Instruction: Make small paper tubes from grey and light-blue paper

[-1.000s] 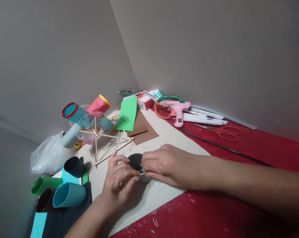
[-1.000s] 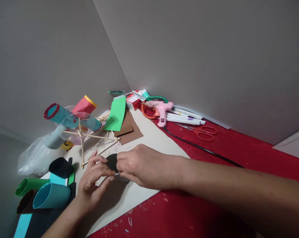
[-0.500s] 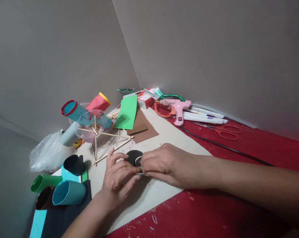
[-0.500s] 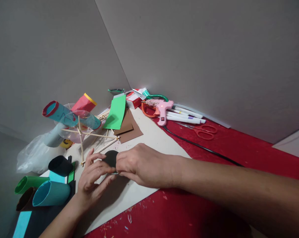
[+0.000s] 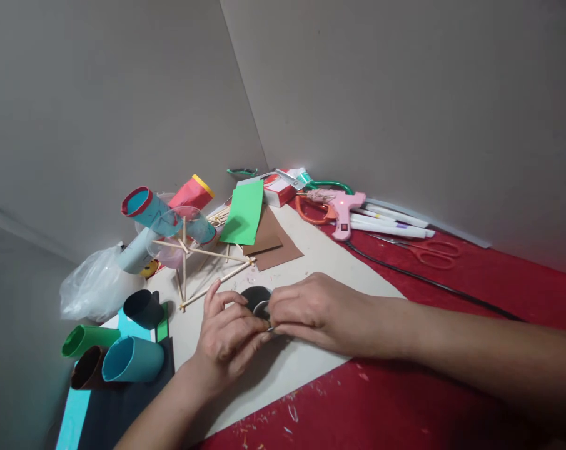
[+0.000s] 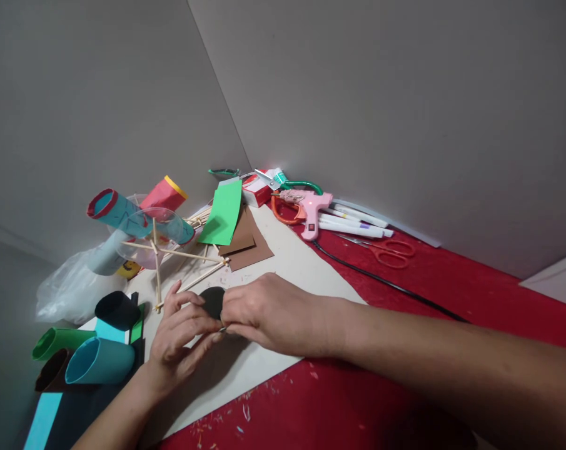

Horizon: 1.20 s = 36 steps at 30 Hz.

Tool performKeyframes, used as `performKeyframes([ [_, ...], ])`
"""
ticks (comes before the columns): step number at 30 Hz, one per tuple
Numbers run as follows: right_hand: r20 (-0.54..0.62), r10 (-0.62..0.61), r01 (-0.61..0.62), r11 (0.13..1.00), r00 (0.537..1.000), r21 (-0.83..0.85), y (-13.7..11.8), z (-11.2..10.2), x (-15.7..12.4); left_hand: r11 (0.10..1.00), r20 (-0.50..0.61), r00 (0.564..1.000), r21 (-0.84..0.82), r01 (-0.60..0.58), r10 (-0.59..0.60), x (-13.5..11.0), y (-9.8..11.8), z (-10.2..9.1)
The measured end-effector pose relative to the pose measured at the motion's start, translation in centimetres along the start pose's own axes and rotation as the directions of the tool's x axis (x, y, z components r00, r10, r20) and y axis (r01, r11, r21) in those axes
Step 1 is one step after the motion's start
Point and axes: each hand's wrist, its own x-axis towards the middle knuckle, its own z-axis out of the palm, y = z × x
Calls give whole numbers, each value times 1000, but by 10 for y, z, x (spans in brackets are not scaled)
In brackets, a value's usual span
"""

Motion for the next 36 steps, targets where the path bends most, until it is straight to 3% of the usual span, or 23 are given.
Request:
performKeyframes([
  [6, 25, 23, -24, 997, 999, 69, 2, -8, 1, 999, -25, 999, 11, 36, -36, -5, -11, -1],
  [12, 44, 55, -56, 998, 998, 32, 3, -10, 0, 998, -6, 1000, -66, 18, -18, -1, -6, -4],
  [21, 33, 43, -43, 999, 999, -3, 2, -8, 1, 999, -29, 999, -19, 29, -29, -1, -2, -2],
  [29, 42, 44, -45, 999, 998, 18, 2, -5, 0, 990, 86, 993, -108, 93, -84, 3, 4, -6],
  [36, -1, 12, -12, 994, 1000, 112, 4, 2, -1, 980, 93, 990, -154, 122, -108, 1, 5, -3],
])
